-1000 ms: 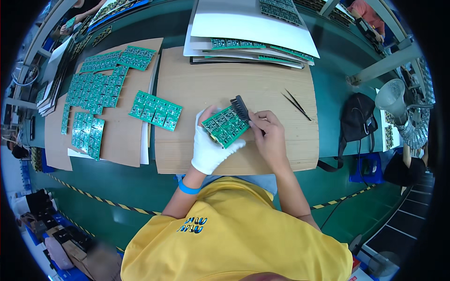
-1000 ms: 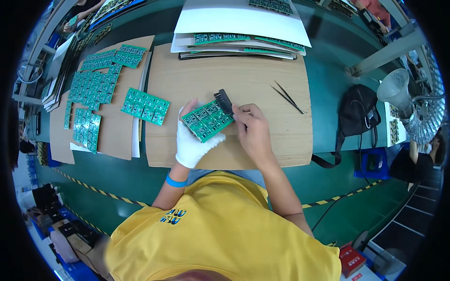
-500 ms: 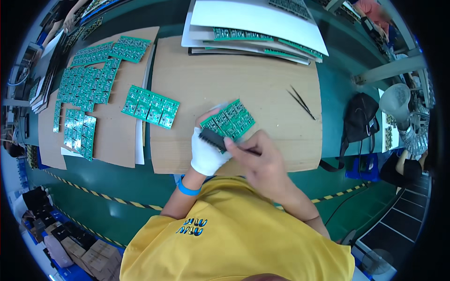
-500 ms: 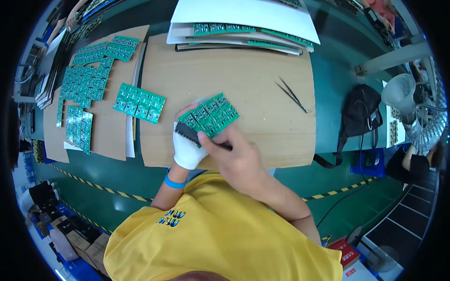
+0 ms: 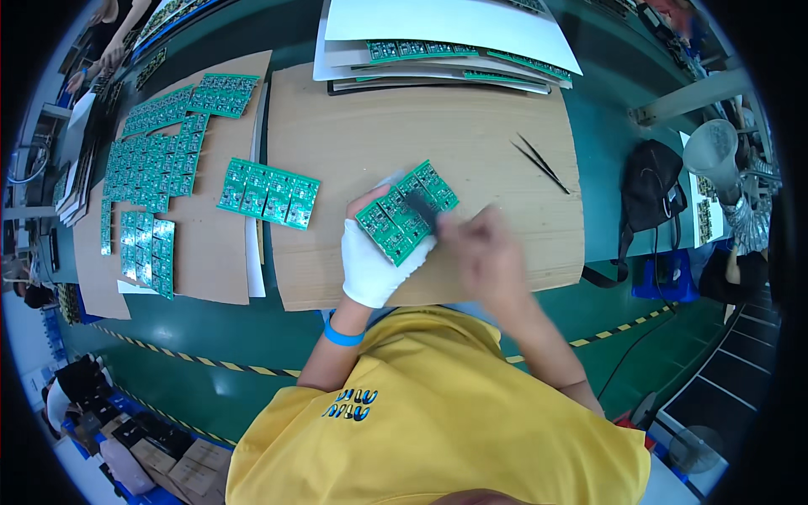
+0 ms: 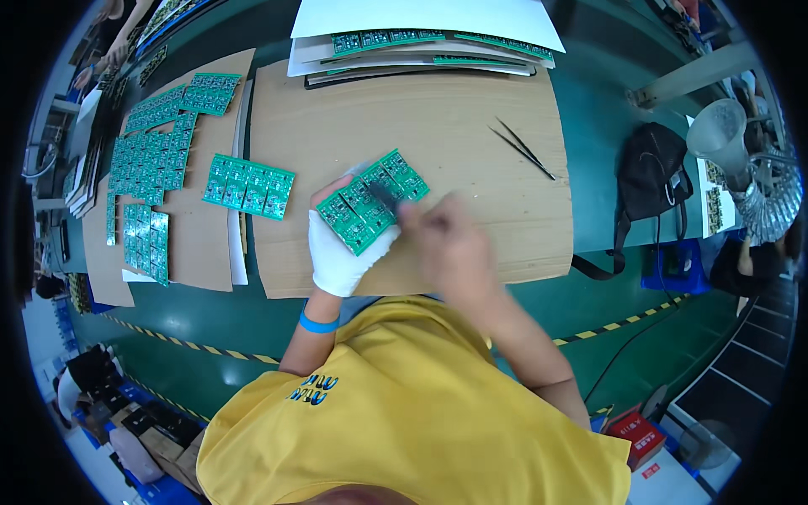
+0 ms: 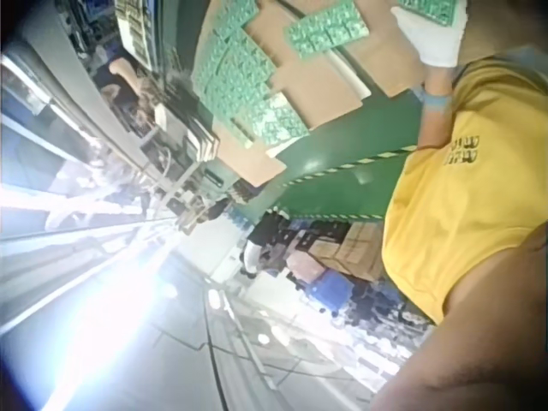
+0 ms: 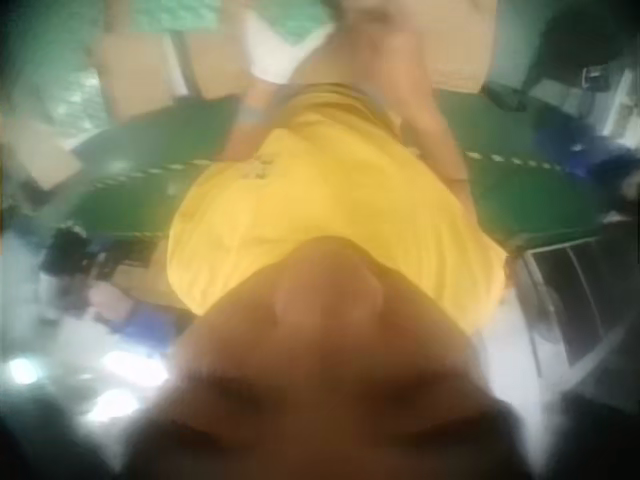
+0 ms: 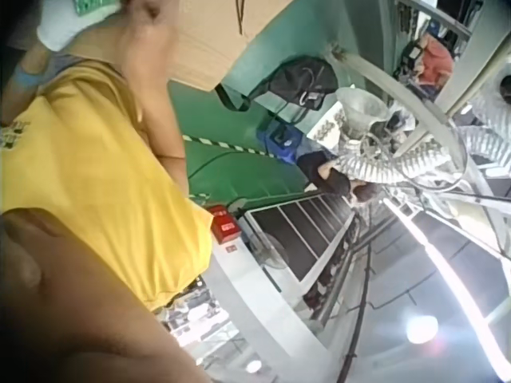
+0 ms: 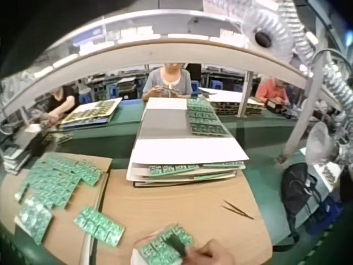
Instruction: Cleaning and inspecting printed circuit boards using a small brush at a manual assembly station.
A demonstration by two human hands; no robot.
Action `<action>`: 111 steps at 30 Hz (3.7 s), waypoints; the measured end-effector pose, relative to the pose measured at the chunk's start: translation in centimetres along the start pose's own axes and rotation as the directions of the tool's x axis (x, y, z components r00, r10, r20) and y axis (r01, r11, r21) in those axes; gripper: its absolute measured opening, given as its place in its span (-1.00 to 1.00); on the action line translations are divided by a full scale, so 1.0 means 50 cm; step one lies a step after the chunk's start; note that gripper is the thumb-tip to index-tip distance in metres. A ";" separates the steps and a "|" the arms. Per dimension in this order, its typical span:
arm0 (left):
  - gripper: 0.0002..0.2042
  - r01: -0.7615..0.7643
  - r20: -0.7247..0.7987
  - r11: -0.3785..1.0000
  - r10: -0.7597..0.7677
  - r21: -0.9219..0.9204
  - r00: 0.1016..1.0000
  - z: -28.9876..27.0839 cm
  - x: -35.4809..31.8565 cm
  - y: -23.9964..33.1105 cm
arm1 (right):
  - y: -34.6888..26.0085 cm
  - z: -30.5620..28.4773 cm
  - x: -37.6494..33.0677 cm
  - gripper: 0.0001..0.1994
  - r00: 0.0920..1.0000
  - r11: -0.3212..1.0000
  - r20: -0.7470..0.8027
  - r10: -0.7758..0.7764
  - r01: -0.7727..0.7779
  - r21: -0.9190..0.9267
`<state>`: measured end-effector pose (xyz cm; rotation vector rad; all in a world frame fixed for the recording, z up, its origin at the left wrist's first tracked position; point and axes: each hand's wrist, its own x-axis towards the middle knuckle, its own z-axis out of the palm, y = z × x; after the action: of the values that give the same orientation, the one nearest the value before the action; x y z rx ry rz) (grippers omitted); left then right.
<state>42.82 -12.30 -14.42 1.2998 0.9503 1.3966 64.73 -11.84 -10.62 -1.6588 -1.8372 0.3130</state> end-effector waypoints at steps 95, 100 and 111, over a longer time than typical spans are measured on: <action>-0.44 0.473 0.182 0.592 -0.483 -0.653 0.856 -0.006 0.042 0.054 | -0.133 0.005 0.011 -0.86 0.951 0.949 0.079 -0.300 0.305 -0.073; -0.44 0.487 0.182 0.570 -0.508 -0.662 0.842 -0.009 0.040 0.048 | -0.130 0.006 0.018 -0.85 0.933 0.927 0.098 -0.345 0.355 -0.120; -0.42 0.469 0.204 0.587 -0.461 -0.660 0.864 -0.016 0.036 0.039 | -0.133 0.000 0.025 -0.86 0.930 0.929 0.108 -0.353 0.361 -0.076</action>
<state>41.82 -10.93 -12.22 0.4251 0.5853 1.1374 59.35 -11.80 -6.49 -1.3494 -2.2087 0.1484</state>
